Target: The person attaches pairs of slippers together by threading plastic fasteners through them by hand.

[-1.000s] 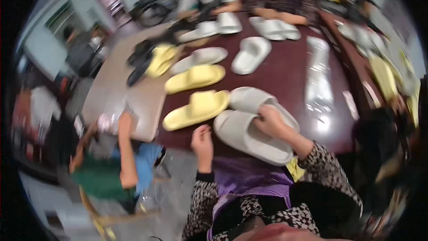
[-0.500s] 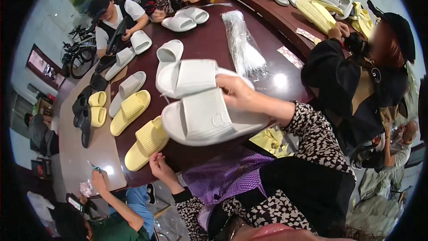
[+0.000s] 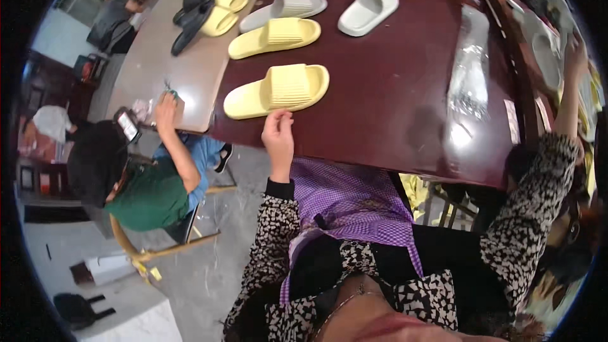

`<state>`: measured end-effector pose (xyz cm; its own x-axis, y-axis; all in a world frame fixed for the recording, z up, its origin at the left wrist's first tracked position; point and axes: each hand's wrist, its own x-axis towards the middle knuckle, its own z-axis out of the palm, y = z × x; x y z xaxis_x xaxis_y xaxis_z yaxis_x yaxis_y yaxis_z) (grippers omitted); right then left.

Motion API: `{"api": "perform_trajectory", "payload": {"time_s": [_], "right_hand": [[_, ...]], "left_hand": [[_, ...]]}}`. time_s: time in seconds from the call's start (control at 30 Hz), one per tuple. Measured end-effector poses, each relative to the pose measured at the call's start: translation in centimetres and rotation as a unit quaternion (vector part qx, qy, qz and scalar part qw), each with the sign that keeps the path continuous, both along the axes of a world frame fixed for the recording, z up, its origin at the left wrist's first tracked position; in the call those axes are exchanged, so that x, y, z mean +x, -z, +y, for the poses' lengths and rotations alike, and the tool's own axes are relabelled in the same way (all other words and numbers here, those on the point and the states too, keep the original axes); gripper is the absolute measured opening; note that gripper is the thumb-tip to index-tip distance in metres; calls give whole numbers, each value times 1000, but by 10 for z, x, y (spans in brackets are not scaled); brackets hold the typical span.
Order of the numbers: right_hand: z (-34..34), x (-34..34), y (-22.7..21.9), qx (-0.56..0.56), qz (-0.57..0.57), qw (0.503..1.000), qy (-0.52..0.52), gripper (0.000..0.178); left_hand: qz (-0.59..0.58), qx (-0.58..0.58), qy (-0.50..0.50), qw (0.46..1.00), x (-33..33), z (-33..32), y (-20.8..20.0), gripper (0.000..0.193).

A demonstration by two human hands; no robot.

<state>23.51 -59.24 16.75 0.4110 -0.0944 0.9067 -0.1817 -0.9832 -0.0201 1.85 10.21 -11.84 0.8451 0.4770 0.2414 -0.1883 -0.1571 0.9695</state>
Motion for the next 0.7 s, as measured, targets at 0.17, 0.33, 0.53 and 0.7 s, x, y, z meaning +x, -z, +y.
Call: {"api": "perform_trajectory", "payload": {"time_s": [0.17,0.33,0.53,0.7], "right_hand": [[165,-56,101,147,92,936,-307,27],[259,-79,174,274,153,860,-402,24],[271,-92,241,435,127,777,-436,20],[271,-137,258,401,132,779,-464,21]], "left_hand": [[-13,95,-27,995,5,32,-14,17],[-67,487,-84,867,36,82,-38,29],[183,530,15,828,84,59,-75,45],[38,597,14,801,88,72,-72,48]]}}
